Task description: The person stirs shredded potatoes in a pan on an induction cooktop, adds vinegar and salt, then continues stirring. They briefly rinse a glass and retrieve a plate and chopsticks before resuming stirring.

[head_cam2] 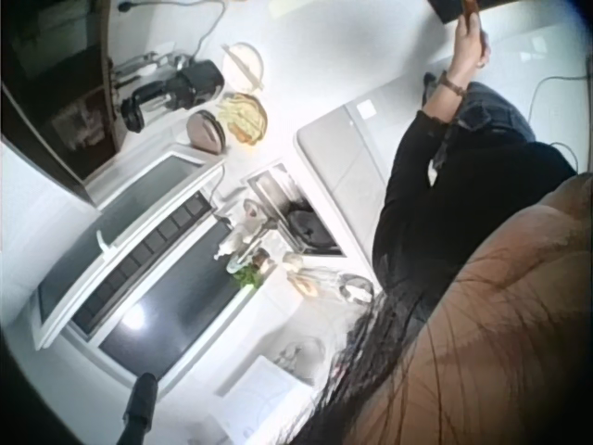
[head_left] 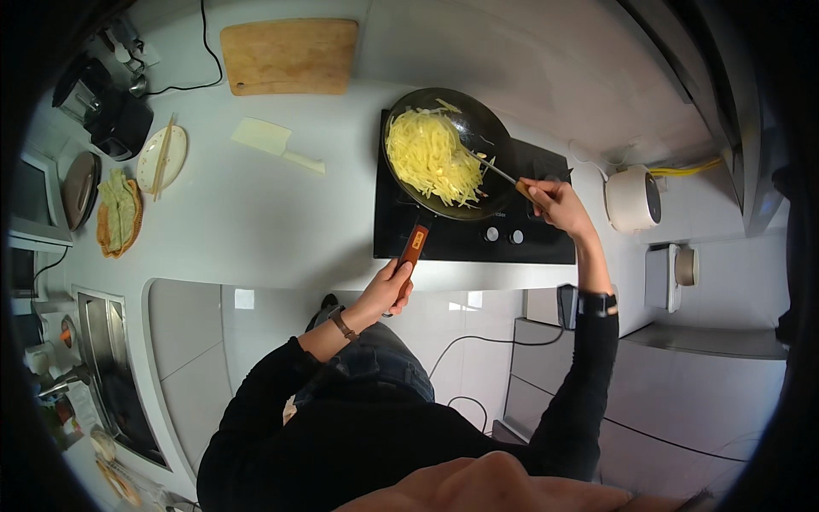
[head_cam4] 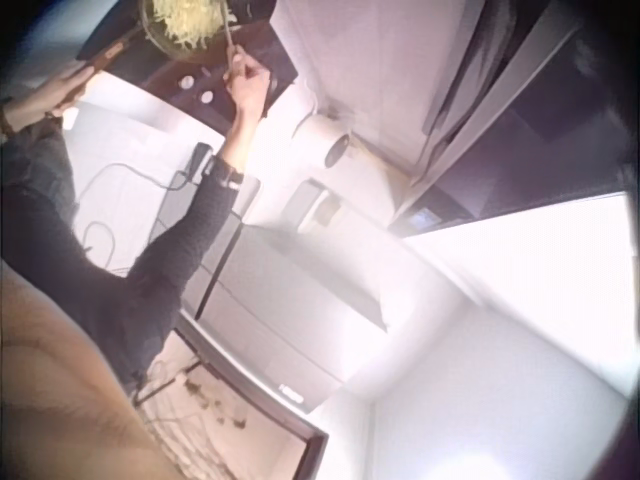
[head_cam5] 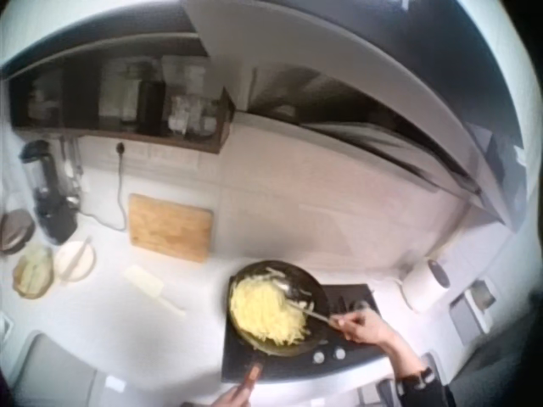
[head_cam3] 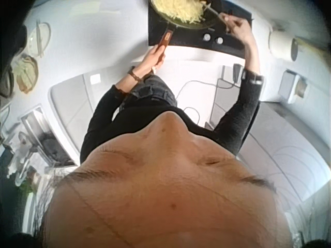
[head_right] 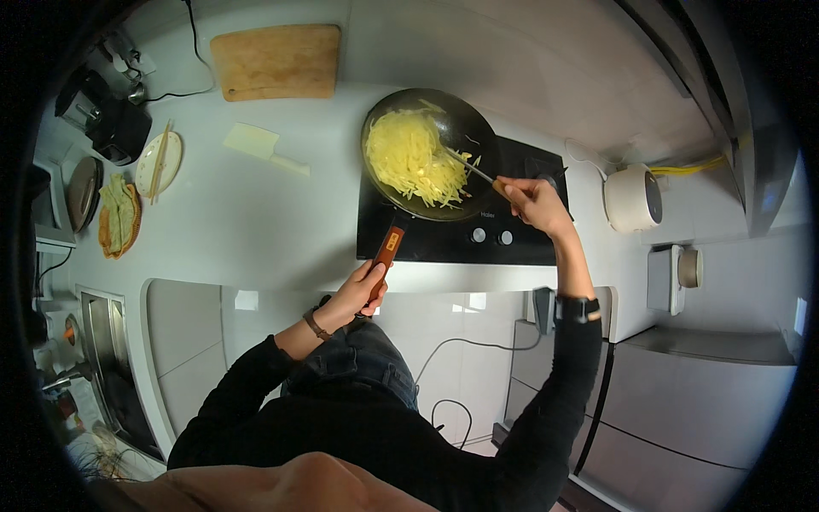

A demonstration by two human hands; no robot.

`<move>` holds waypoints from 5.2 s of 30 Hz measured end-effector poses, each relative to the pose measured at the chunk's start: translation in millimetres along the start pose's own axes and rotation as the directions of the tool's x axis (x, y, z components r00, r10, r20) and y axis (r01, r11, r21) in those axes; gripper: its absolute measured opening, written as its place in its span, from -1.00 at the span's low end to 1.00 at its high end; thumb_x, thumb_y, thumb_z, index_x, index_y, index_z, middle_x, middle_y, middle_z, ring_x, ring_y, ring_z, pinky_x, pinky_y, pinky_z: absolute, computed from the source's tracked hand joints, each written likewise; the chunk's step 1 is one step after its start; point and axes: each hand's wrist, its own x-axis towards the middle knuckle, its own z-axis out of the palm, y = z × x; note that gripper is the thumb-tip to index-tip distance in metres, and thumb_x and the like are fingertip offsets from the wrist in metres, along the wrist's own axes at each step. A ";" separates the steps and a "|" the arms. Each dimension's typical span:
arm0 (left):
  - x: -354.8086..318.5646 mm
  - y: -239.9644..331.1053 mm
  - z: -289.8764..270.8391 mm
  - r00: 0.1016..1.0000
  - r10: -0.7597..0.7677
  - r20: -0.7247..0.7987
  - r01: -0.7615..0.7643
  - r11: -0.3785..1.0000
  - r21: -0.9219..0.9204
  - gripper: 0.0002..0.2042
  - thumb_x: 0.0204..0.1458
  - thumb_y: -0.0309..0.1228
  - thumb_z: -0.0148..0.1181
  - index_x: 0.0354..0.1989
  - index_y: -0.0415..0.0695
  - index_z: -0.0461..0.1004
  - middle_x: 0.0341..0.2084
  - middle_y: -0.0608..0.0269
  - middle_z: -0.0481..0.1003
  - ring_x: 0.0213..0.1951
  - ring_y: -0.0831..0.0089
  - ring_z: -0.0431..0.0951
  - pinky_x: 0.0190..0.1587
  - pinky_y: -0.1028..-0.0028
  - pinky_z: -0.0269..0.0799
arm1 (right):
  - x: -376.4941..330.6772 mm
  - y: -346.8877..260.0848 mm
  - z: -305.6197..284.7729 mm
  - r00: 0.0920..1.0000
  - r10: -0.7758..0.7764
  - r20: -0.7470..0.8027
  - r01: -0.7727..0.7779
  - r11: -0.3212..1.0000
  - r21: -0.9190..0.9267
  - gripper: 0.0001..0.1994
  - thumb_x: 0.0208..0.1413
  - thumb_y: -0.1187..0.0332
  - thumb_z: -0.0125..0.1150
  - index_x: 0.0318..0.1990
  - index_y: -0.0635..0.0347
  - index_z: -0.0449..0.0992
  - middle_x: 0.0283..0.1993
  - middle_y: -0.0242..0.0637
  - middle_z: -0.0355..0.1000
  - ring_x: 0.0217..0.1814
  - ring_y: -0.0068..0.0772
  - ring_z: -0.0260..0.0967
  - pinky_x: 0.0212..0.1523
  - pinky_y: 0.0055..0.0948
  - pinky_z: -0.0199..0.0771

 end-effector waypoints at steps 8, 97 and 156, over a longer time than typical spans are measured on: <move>0.9 -1.8 0.0 1.000 0.002 0.003 -0.002 1.000 0.007 -0.69 0.52 -0.12 -0.16 0.15 -0.08 0.33 -0.50 0.38 0.35 -0.67 0.67 0.24 -0.71 0.60 0.09 | -104.3 -76.0 39.6 0.895 -0.445 -0.038 0.352 0.754 -0.554 -0.76 0.24 0.45 0.30 0.04 0.18 0.69 -0.18 0.00 0.65 -0.28 0.08 0.60 -0.18 -0.23 0.65; 3.0 -3.2 -2.8 1.000 0.016 0.021 -0.016 1.000 0.012 -0.68 0.53 -0.13 -0.17 0.19 -0.08 0.33 -0.47 0.37 0.36 -0.65 0.67 0.26 -0.70 0.61 0.10 | -73.8 -38.3 29.9 0.897 -0.413 -0.156 0.186 0.674 -0.715 -0.75 0.28 0.34 0.28 0.07 -0.01 0.69 -0.31 -0.11 0.55 -0.29 0.08 0.54 -0.26 -0.08 0.57; 1.9 -1.3 -1.0 1.000 0.008 0.017 -0.008 1.000 0.019 -0.66 0.52 -0.10 -0.17 0.22 -0.06 0.31 -0.46 0.37 0.35 -0.65 0.68 0.25 -0.70 0.62 0.09 | -3.2 -4.1 64.4 0.752 -0.373 -0.544 -0.064 0.780 -0.622 -0.75 0.31 0.32 0.24 0.08 0.03 0.68 -0.20 -0.01 0.61 -0.17 0.15 0.60 -0.17 -0.06 0.65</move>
